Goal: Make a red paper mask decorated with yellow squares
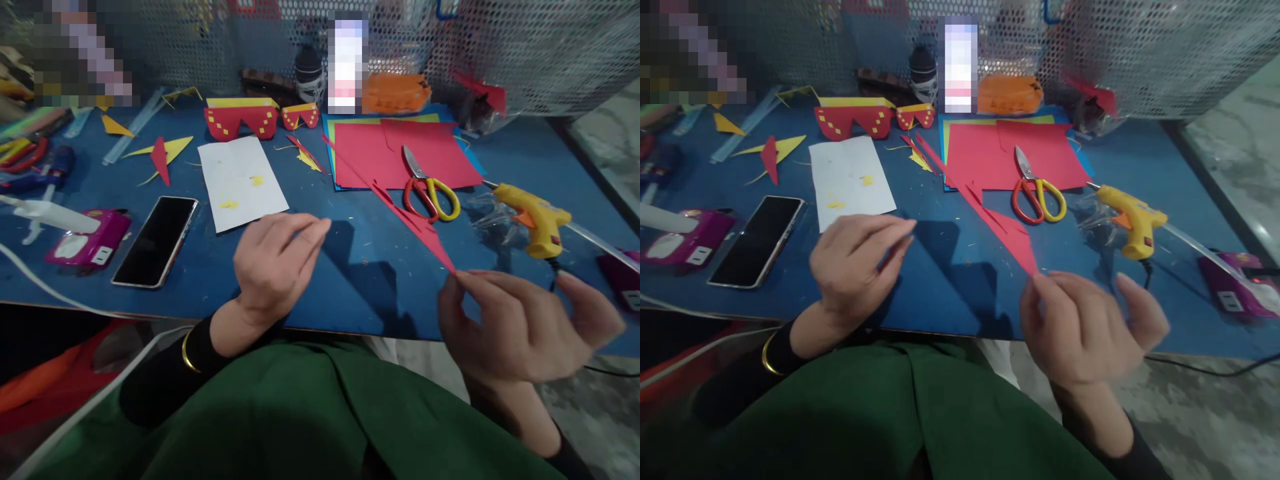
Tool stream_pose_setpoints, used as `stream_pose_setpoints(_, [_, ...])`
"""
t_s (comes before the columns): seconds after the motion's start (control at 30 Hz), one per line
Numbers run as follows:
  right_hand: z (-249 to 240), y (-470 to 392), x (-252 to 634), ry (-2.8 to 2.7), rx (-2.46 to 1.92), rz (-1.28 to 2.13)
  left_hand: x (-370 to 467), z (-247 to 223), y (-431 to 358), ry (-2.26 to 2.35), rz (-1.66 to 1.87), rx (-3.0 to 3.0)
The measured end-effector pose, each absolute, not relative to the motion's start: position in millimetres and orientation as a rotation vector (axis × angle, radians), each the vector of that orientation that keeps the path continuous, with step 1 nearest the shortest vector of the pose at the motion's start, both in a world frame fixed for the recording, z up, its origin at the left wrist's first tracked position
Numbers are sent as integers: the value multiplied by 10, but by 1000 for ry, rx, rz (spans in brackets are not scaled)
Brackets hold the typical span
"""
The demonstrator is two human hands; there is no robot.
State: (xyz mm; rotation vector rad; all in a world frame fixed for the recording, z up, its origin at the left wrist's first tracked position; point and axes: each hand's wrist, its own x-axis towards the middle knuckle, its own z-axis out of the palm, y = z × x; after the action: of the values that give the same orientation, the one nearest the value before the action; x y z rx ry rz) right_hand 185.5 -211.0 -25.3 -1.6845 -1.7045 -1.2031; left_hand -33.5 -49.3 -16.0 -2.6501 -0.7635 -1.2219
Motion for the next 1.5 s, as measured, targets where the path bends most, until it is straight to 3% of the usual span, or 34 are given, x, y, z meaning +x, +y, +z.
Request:
stream_pose_setpoints(0.2, [-323,-1982,1394,-1983,-1801,-930,-189,-340,-725,-435,-1085,-2977])
stream_pose_setpoints(0.47, [-441,-1921,1299,-2049,-1612,-642,-287,-459,-707,-285,-899,-2918])
stream_pose_setpoints(1.13, [-540,-1696,1548,-2050,-1608,-175,-464,-480,-684,-472,-890,-3129])
stream_pose_setpoints(1.33, [-575,-1720,1454,-1720,-1828,123,-409,-507,-668,-754,-897,-3265])
stream_pose_setpoints(1.5, [-584,-1715,1370,-1606,-1933,156,-368,-495,-652,-1058,-867,-3362])
